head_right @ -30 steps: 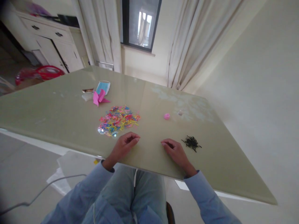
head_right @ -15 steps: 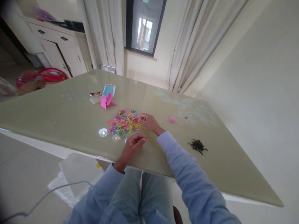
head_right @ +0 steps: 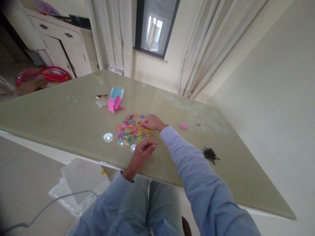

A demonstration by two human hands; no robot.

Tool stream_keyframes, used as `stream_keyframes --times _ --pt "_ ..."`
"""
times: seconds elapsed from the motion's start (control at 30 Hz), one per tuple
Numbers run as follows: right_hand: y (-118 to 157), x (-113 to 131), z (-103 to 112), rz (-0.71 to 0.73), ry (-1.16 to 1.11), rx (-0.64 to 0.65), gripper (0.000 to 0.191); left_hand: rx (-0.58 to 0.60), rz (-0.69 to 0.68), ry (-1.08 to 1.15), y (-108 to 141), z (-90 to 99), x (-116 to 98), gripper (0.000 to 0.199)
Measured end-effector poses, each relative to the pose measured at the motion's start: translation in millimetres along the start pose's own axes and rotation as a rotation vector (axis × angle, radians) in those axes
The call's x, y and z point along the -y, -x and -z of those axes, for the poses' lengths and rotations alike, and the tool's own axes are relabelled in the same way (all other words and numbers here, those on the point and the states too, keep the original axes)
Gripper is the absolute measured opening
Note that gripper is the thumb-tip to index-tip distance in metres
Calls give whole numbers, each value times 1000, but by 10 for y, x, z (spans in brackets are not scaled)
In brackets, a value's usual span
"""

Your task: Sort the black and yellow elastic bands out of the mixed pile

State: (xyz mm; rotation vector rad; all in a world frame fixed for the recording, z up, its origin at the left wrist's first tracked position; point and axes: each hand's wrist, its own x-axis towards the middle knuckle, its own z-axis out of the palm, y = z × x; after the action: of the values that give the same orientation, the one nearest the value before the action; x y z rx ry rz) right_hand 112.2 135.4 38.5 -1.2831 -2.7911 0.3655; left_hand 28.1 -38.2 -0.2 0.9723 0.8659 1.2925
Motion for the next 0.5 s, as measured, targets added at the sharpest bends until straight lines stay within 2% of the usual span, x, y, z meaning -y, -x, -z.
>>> stream_keyframes --times 0.17,0.5 --pt "89 -50 -21 -34 -65 -28 22 -14 -5 7 -11 -1 17 28" --pt "255 -115 68 -94 -138 12 23 -13 23 29 2 0 11 30"
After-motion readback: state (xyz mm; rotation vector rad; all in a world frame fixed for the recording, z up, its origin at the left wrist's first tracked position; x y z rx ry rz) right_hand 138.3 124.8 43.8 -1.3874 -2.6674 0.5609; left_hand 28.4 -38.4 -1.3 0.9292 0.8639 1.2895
